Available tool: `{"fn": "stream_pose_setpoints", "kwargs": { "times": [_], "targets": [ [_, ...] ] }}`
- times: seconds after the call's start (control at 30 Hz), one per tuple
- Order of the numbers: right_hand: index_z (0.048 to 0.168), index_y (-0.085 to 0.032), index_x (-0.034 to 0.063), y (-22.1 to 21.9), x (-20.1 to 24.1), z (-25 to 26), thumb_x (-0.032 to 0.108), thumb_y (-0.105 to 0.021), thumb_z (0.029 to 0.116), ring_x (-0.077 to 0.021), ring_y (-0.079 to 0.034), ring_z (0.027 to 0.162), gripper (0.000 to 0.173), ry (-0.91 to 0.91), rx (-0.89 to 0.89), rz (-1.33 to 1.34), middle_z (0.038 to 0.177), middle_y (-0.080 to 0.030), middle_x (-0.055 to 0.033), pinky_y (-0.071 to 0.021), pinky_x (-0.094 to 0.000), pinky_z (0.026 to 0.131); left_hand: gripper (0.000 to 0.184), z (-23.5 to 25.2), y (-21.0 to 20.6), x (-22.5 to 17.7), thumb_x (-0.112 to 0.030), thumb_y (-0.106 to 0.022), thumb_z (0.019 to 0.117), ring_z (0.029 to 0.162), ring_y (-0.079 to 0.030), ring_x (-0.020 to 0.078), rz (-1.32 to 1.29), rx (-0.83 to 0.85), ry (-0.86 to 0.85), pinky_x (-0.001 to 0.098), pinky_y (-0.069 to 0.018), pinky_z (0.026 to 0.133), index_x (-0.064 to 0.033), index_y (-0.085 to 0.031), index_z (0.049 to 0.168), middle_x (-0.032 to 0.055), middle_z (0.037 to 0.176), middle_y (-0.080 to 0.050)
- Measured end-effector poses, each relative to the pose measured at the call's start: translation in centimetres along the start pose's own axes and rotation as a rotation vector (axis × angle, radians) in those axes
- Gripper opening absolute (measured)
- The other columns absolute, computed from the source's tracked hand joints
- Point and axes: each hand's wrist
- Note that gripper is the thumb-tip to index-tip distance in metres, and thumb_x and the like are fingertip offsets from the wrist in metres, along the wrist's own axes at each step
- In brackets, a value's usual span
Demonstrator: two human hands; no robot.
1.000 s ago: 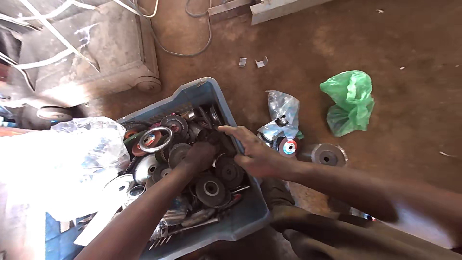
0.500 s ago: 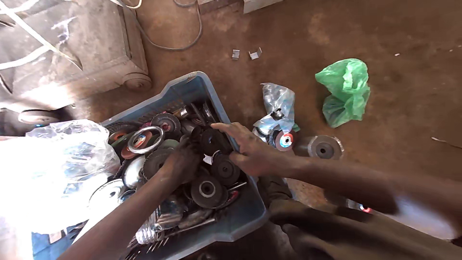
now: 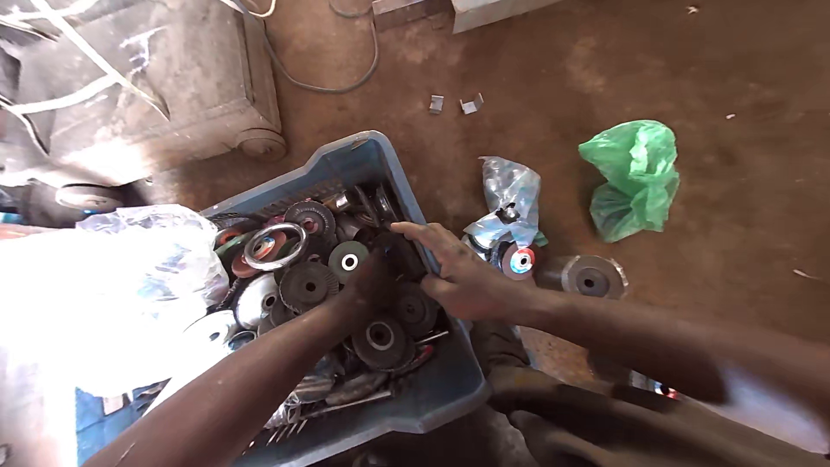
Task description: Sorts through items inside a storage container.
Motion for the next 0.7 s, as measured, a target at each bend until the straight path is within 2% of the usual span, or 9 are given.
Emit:
{"fn": "stream_pose_setpoints", "kwargs": {
  "times": [0.03, 0.1, 0.13, 0.2, 0.27, 0.4, 0.53, 0.63, 0.7],
  "targets": [
    [0.157, -0.037, 0.0405, -0.1, 0.0, 0.1, 0.005, -0.063, 0.0862, -0.0283, -0.055, 0.123, 0.084, 0.000, -0.003, 0.001, 0.142, -0.050, -0.0076, -0.0553, -0.0530, 0.086, 0.036, -0.1, -0.1, 0.1, -0.024, -0.054, 0.1045, 0.128, -0.058, 0.0390, -0.023, -0.017, -0.014, 0.0501, -0.0517, 0.105, -0.0019, -0.065, 0.131, 0.0227, 0.139, -0.058],
    [0.157, -0.038, 0.0402, -0.2, 0.0, 0.0, 0.004, -0.063, 0.0862, -0.0294, -0.055, 0.123, 0.083, -0.004, -0.012, 0.013, 0.143, -0.049, -0.0081, -0.0553, -0.0542, 0.086, 0.039, -0.3, -0.1, -0.3, -0.015, -0.053, 0.1052, 0.134, -0.053, 0.0415, 0.017, -0.013, -0.090, 0.0521, -0.0441, 0.111, -0.0092, -0.059, 0.143, 0.0237, 0.141, -0.058],
    [0.157, -0.038, 0.0402, -0.1, 0.1, 0.0, 0.004, -0.063, 0.0863, -0.0293, -0.055, 0.124, 0.083, -0.007, -0.016, 0.015, 0.143, -0.049, -0.0081, -0.0550, -0.0543, 0.086, 0.039, -0.2, 0.0, -0.7, -0.013, -0.051, 0.1057, 0.136, -0.051, 0.0406, 0.009, -0.003, -0.095, 0.0508, -0.0405, 0.115, -0.0081, -0.057, 0.144, 0.0233, 0.143, -0.057],
    [0.157, -0.038, 0.0401, -0.1, 0.1, -0.1, 0.003, -0.063, 0.0864, -0.0291, -0.054, 0.124, 0.083, -0.006, -0.017, 0.018, 0.142, -0.050, -0.0080, -0.0549, -0.0542, 0.087, 0.036, 0.1, 0.2, -1.3, -0.020, -0.050, 0.1072, 0.134, -0.055, 0.0364, -0.045, -0.005, -0.079, 0.0476, -0.0440, 0.113, -0.0010, -0.062, 0.136, 0.0210, 0.141, -0.059],
    [0.157, -0.038, 0.0412, -0.1, 0.0, 0.0, 0.005, -0.063, 0.0863, -0.0283, -0.055, 0.124, 0.083, -0.002, -0.022, 0.019, 0.143, -0.050, -0.0068, -0.0549, -0.0543, 0.087, 0.035, 0.3, 0.9, -1.2, -0.017, -0.047, 0.1078, 0.135, -0.054, 0.0357, 0.047, 0.039, -0.164, 0.0466, -0.0397, 0.117, 0.0034, -0.065, 0.130, 0.0207, 0.139, -0.061],
    [0.157, -0.038, 0.0409, -0.2, -0.2, 0.0, 0.006, -0.063, 0.0863, -0.0283, -0.054, 0.125, 0.083, 0.007, -0.029, 0.018, 0.142, -0.050, -0.0067, -0.0548, -0.0543, 0.086, 0.027, 0.3, 1.2, -0.4, -0.005, -0.049, 0.1044, 0.124, -0.063, 0.0321, 0.357, -0.009, -0.456, 0.0461, -0.0352, 0.119, 0.0003, -0.072, 0.116, 0.0154, 0.124, -0.071],
    [0.157, -0.037, 0.0411, 0.0, 0.0, -0.1, 0.005, -0.064, 0.0873, -0.0288, -0.054, 0.123, 0.083, 0.003, -0.018, 0.020, 0.142, -0.049, -0.0072, -0.0549, -0.0534, 0.085, 0.026, 0.5, 1.6, -0.1, -0.004, -0.048, 0.1051, 0.123, -0.062, 0.0354, 0.354, 0.009, -0.548, 0.0491, -0.0323, 0.121, 0.0016, -0.070, 0.118, 0.0184, 0.121, -0.071],
    [0.157, -0.039, 0.0398, 0.1, 0.1, 0.0, 0.006, -0.064, 0.0879, -0.0298, -0.053, 0.127, 0.081, -0.004, -0.012, 0.029, 0.144, -0.050, -0.0083, -0.0542, -0.0547, 0.090, 0.029, 0.1, 1.6, -0.2, -0.006, -0.047, 0.1064, 0.129, -0.058, 0.0347, 0.328, -0.002, -0.526, 0.0495, -0.0356, 0.118, -0.0028, -0.066, 0.128, 0.0161, 0.131, -0.067],
    [0.157, -0.038, 0.0394, 0.0, 0.0, 0.0, 0.006, -0.064, 0.0877, -0.0303, -0.053, 0.128, 0.081, -0.002, -0.005, 0.025, 0.144, -0.050, -0.0087, -0.0535, -0.0550, 0.091, 0.031, -0.2, 1.1, -0.7, -0.008, -0.046, 0.1070, 0.129, -0.059, 0.0338, 0.280, -0.061, -0.471, 0.0479, -0.0392, 0.115, -0.0035, -0.066, 0.130, 0.0161, 0.131, -0.068]
  ]
}}
Point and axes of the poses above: each hand's wrist, its own z-axis towards the middle knuckle, its own y-axis out of the back of the hand, x = y × z
